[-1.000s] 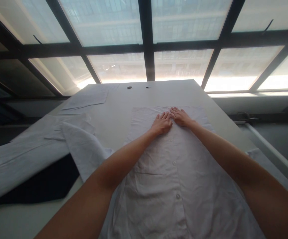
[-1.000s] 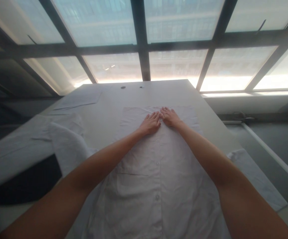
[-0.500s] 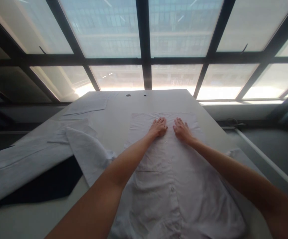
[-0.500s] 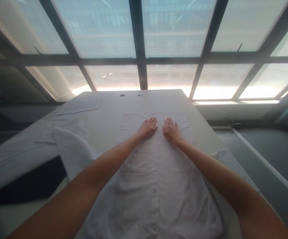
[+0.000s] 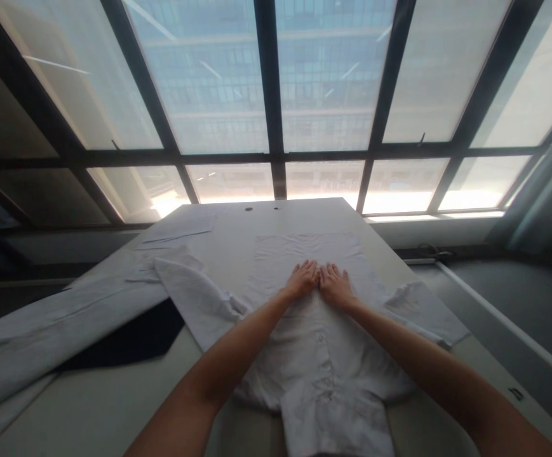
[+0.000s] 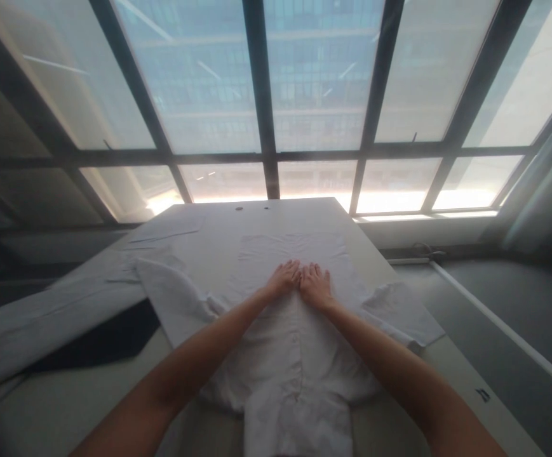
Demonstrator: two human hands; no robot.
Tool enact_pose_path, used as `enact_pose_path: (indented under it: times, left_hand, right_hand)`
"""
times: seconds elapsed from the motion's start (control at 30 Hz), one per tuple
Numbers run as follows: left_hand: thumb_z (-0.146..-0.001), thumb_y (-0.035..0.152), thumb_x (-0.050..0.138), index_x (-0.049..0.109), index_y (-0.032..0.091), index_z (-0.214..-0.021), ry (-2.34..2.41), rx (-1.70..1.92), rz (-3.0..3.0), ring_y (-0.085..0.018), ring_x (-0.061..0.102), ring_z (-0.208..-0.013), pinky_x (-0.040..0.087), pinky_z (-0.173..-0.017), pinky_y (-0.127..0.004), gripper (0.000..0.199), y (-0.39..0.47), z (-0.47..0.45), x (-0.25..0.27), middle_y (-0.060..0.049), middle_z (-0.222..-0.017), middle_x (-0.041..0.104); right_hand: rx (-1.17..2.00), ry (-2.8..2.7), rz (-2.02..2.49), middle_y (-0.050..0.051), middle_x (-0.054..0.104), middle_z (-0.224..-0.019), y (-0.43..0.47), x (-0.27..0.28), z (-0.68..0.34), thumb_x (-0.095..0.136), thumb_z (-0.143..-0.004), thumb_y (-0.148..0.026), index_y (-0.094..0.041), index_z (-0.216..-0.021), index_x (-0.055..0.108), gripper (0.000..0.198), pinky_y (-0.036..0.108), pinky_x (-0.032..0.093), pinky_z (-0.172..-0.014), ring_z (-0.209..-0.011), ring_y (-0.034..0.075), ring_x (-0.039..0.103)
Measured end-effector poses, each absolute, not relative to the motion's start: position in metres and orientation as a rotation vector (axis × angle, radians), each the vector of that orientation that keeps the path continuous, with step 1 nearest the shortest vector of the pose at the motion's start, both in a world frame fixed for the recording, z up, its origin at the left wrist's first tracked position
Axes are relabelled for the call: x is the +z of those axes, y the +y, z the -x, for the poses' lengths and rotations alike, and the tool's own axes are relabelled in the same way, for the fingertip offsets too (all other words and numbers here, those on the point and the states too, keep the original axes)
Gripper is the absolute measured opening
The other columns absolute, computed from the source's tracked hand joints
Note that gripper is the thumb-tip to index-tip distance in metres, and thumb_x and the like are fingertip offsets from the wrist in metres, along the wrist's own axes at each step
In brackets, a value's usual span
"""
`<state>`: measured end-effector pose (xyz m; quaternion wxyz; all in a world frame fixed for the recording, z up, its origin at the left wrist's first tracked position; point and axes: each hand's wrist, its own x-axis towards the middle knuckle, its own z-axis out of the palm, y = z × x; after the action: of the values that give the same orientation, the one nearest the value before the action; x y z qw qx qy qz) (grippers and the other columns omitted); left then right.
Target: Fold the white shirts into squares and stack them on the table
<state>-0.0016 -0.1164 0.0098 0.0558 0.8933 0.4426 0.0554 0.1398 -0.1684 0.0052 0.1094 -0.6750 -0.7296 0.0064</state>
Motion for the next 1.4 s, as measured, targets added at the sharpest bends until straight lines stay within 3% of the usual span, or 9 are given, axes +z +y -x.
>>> enact_pose_path:
  times: [0.23,0.47,0.67,0.77,0.9,1.4]
  left_hand:
    - [-0.103,0.05,0.017,0.023,0.022,-0.158,1.584,0.11,-2.639,-0.026,0.017,-0.151,0.018,-0.121,-0.048,0.062,-0.134,0.081,0.014,-0.008,-0.163,0.023]
    - [-0.102,0.052,0.014,0.022,0.016,-0.158,1.819,0.03,-2.453,-0.027,0.01,-0.153,0.011,-0.121,-0.05,0.066,-0.13,0.123,0.014,-0.009,-0.166,0.014]
    - [-0.102,0.052,0.021,0.023,0.013,-0.156,1.779,-0.031,-2.423,-0.032,0.014,-0.152,0.017,-0.118,-0.055,0.067,-0.141,0.104,0.029,-0.017,-0.164,0.017]
    - [-0.102,0.056,0.019,0.022,0.017,-0.157,1.627,-0.022,-2.512,-0.027,0.012,-0.152,0.018,-0.119,-0.051,0.068,-0.168,0.078,0.029,-0.012,-0.165,0.016]
    - [-0.102,0.058,0.015,0.023,0.015,-0.157,1.402,0.109,-2.632,-0.03,0.014,-0.152,0.017,-0.119,-0.055,0.071,-0.206,0.052,0.013,-0.012,-0.164,0.019]
    - [-0.103,0.052,0.022,0.031,0.017,-0.155,1.377,0.215,-2.732,-0.029,0.019,-0.151,0.017,-0.12,-0.053,0.063,-0.222,0.048,0.007,-0.01,-0.163,0.026]
  right_hand:
    - [-0.019,-2.087,2.088,0.018,0.031,-0.16,-0.16,-0.003,-0.176,0.029,-0.102,-0.039,-0.014,-0.153,0.037,0.058,0.056,0.021,-0.115,-0.147,0.031,0.026]
    - [0.026,-2.032,2.215,0.014,0.025,-0.163,-0.153,-0.009,-0.205,0.024,-0.102,-0.043,-0.017,-0.156,0.031,0.06,0.053,0.018,-0.117,-0.149,0.028,0.02]
    - [0.015,-1.984,2.227,0.013,0.024,-0.164,-0.153,-0.011,-0.207,0.023,-0.102,-0.043,-0.017,-0.155,0.031,0.06,0.052,0.016,-0.117,-0.149,0.027,0.018]
    - [0.012,-1.969,2.218,0.014,0.026,-0.163,-0.153,-0.011,-0.204,0.026,-0.101,-0.041,-0.016,-0.154,0.033,0.059,0.052,0.017,-0.117,-0.149,0.028,0.02]
    - [0.003,-1.953,2.204,0.014,0.029,-0.161,-0.154,-0.009,-0.203,0.028,-0.101,-0.041,-0.015,-0.153,0.036,0.058,0.051,0.018,-0.117,-0.148,0.028,0.024]
    - [-0.038,-1.884,2.213,0.019,0.043,-0.152,-0.174,0.011,-0.191,0.032,-0.099,-0.029,-0.012,-0.14,0.052,0.049,0.043,0.025,-0.114,-0.142,0.027,0.034]
